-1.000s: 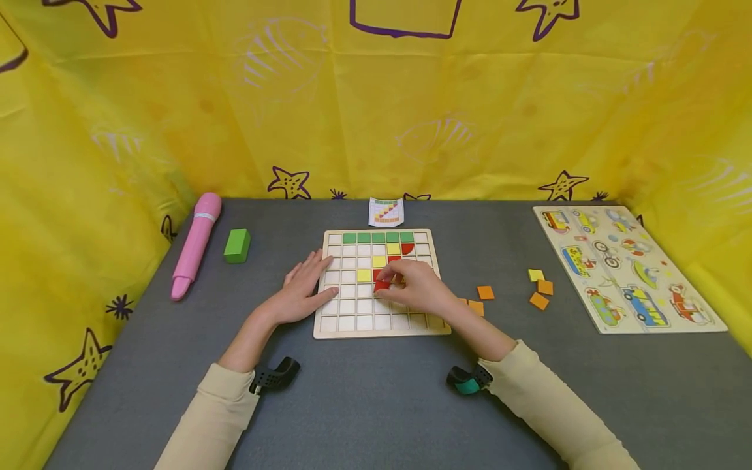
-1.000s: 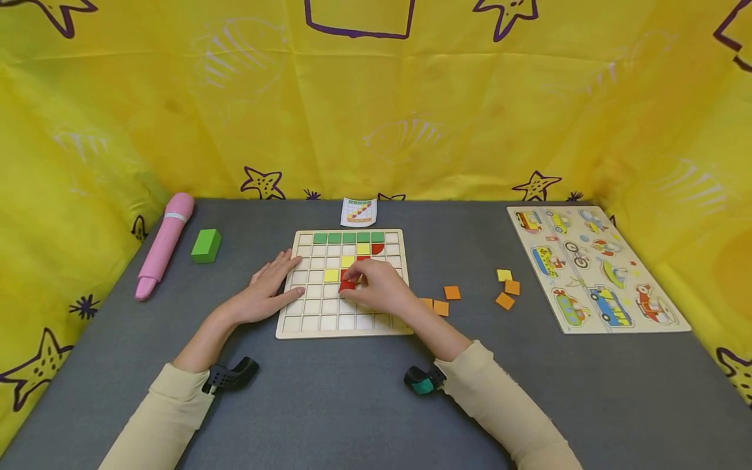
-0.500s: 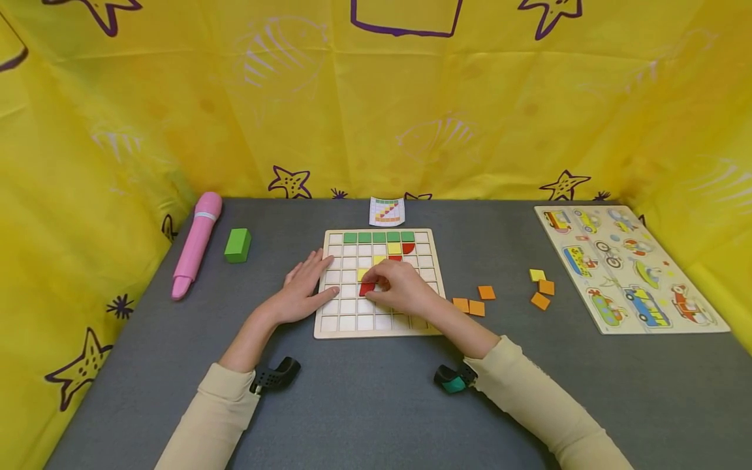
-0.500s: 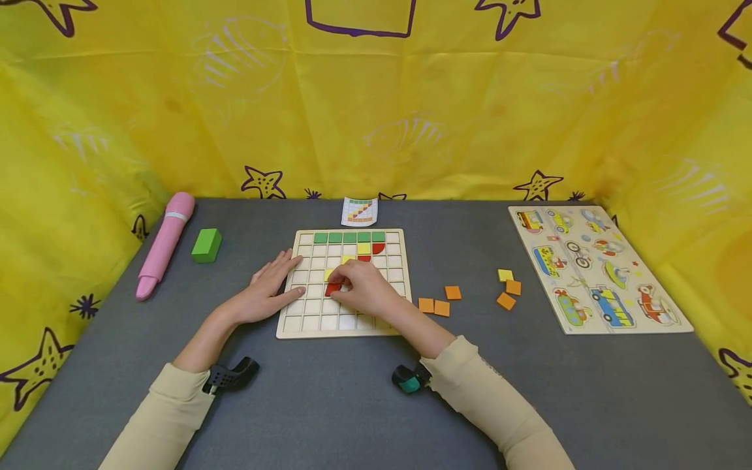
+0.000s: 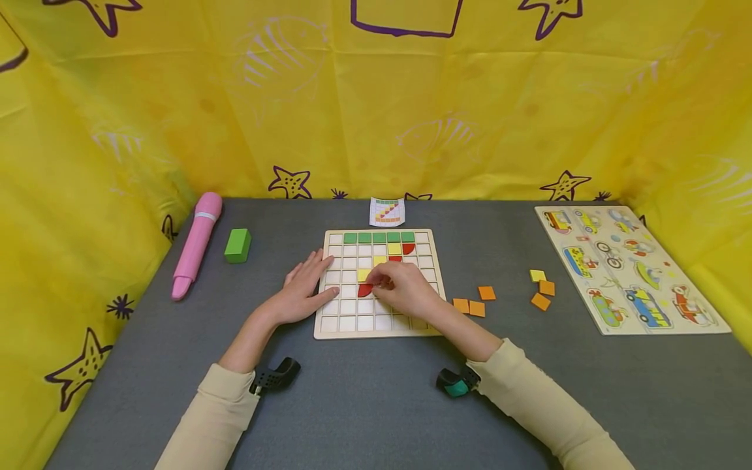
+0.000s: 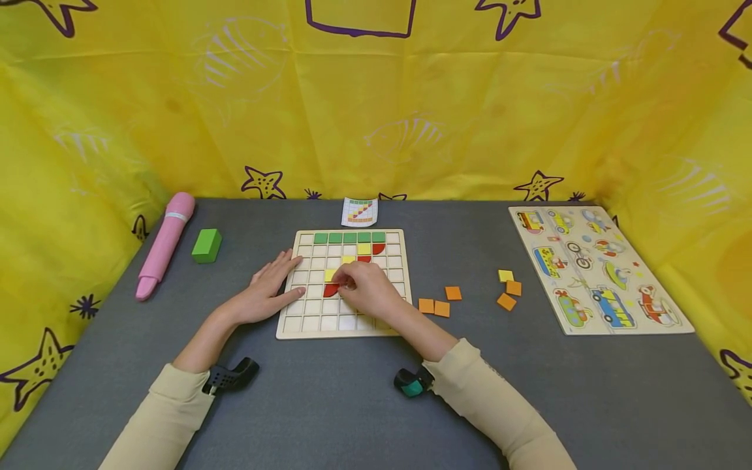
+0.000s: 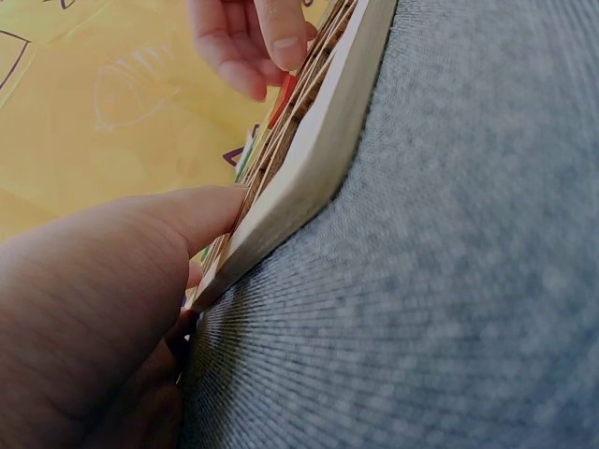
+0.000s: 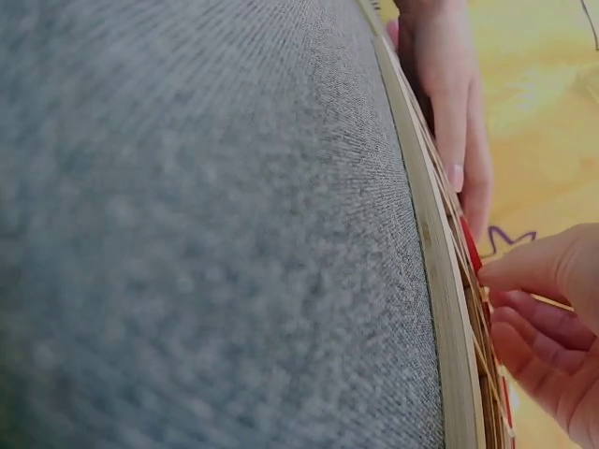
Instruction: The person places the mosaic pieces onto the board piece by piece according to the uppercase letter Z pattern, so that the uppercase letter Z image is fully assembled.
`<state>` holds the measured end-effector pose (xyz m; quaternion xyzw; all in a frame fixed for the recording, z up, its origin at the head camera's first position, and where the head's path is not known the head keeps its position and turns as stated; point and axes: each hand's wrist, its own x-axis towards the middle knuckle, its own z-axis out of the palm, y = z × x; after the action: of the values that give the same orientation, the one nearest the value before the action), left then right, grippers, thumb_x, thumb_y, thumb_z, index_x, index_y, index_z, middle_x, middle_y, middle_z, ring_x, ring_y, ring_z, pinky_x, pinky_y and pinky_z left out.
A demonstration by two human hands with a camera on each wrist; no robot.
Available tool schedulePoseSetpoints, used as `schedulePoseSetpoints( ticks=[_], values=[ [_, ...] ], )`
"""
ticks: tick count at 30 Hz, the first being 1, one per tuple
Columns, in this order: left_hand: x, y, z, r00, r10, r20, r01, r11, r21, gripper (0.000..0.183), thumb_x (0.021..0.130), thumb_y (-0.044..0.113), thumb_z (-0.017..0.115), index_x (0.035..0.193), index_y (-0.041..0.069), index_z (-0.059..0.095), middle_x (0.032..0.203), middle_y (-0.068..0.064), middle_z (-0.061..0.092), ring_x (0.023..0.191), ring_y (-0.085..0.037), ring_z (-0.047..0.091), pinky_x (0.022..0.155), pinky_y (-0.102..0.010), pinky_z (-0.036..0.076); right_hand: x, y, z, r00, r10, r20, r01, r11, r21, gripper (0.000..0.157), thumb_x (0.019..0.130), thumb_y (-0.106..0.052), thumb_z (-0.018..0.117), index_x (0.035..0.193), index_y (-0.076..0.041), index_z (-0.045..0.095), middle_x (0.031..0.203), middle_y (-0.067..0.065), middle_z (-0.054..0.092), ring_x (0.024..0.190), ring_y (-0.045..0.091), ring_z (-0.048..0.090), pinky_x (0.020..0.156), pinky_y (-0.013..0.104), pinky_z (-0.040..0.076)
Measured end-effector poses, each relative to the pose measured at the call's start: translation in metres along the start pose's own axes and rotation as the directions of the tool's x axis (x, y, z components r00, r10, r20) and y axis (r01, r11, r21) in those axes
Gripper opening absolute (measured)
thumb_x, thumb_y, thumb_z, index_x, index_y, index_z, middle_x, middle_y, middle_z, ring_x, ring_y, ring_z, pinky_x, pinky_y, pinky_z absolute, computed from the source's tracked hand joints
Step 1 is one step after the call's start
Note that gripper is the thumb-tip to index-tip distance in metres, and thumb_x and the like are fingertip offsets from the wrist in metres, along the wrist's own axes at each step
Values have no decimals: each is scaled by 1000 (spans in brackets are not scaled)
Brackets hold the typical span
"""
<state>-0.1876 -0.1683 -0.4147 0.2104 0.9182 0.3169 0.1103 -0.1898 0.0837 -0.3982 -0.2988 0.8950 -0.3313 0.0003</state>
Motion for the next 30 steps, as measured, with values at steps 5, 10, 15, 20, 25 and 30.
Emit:
schedulePoseSetpoints(
  ticks=[5, 10, 15, 20, 25, 30],
  values=[
    [0, 1, 1, 1000, -2, 3, 2, 1000, -2, 73, 100, 34, 53, 154, 1, 19, 161, -20, 2, 148, -34, -2, 114, -53, 2, -4, 1, 0, 1000, 13, -6, -13, 1000, 13, 12, 88, -7, 71, 99, -9, 73, 87, -3, 68, 77, 11, 57, 72, 26, 49],
    [1, 1, 1, 1000, -1, 8, 1, 1000, 1, 73, 100, 34, 53, 155, 1, 18, 162, -20, 2, 148, -33, -2, 114, -53, 2, -10, 4, -4, 1000, 26, -15, -25, 998, 54, 13, 89, -9, 70, 102, -9, 74, 90, -4, 69, 79, 11, 58, 75, 26, 51],
    [2, 1, 1, 1000, 3, 4, -3, 1000, 2, 73, 99, 34, 54, 154, 1, 19, 162, -20, 3, 148, -33, -3, 114, -53, 2, -20, 14, -13, 998, 54, -40, -50, 993, 106, 13, 89, -9, 70, 101, -10, 74, 90, -5, 69, 82, 11, 59, 76, 27, 53],
    [1, 0, 1, 1000, 5, 5, -5, 1000, 3, 73, 99, 33, 54, 155, 0, 18, 162, -20, 2, 148, -33, -3, 114, -53, 2, -35, 25, -28, 993, 104, -49, -96, 985, 142, 13, 88, -9, 70, 101, -9, 74, 92, -3, 69, 83, 13, 60, 77, 31, 54],
    [0, -1, -1, 1000, 9, 2, -9, 1000, 7, 74, 100, 34, 54, 155, 0, 18, 161, -20, 3, 148, -33, -3, 114, -53, 1, -49, 36, -44, 984, 165, -74, -154, 980, 127, 15, 88, -10, 71, 102, -9, 74, 91, -3, 70, 82, 13, 61, 77, 32, 53],
    [1, -1, -1, 1000, 0, 8, -1, 1000, 10, 75, 99, 35, 54, 155, 1, 18, 162, -20, 3, 148, -33, -3, 114, -54, 1, -68, 49, -61, 975, 192, -109, -180, 977, 114, 18, 88, -9, 72, 106, -8, 73, 94, 0, 70, 83, 16, 62, 77, 35, 55]
  ],
)
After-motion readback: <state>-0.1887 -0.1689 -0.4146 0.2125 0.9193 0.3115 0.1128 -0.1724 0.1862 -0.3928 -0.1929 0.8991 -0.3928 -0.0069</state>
